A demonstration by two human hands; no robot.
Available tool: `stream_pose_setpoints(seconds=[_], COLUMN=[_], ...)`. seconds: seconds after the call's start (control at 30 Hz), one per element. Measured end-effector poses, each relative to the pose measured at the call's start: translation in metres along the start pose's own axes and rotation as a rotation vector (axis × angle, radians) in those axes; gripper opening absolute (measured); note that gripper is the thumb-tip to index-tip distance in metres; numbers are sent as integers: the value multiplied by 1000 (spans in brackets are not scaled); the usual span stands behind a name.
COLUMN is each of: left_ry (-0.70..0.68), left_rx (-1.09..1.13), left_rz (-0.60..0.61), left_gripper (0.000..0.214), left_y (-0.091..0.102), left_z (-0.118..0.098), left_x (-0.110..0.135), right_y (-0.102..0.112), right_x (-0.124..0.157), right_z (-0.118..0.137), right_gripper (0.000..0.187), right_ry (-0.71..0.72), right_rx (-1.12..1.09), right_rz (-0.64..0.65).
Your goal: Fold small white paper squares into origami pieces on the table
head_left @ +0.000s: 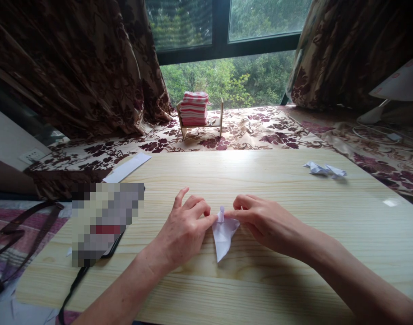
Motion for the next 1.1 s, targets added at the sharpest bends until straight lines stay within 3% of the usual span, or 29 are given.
stream_pose_setpoints(seconds=[0.6, 0.73, 0.87, 1.1], left_ry=[2, 77, 140, 129], left_rx=[5, 55, 70, 34], left_rz=[30, 48, 29, 12], left_gripper=[27, 19, 15, 14], left_y=[-3, -5, -7, -10], left_z=[-2, 0, 4, 7], left_x=[-1, -1, -3, -3], right_y=[7, 6, 0, -2], right_x=[4, 3, 0, -1], right_z=[-9, -13, -12, -6], right_gripper=[44, 28, 17, 9], right_ry=[0, -25, -41, -10], right_rx=[-165, -146, -136, -75], right_rz=[-59, -119, -82, -90])
Point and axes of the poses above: each hand's wrist, its own x-axis away from the middle knuckle, its own y-axis out of the back of the hand, z = x × y, the point moved 7 cm from there along -x, towards the middle knuckle, and after that the axes turned 4 degrees about -z, right-handed, at the moved point
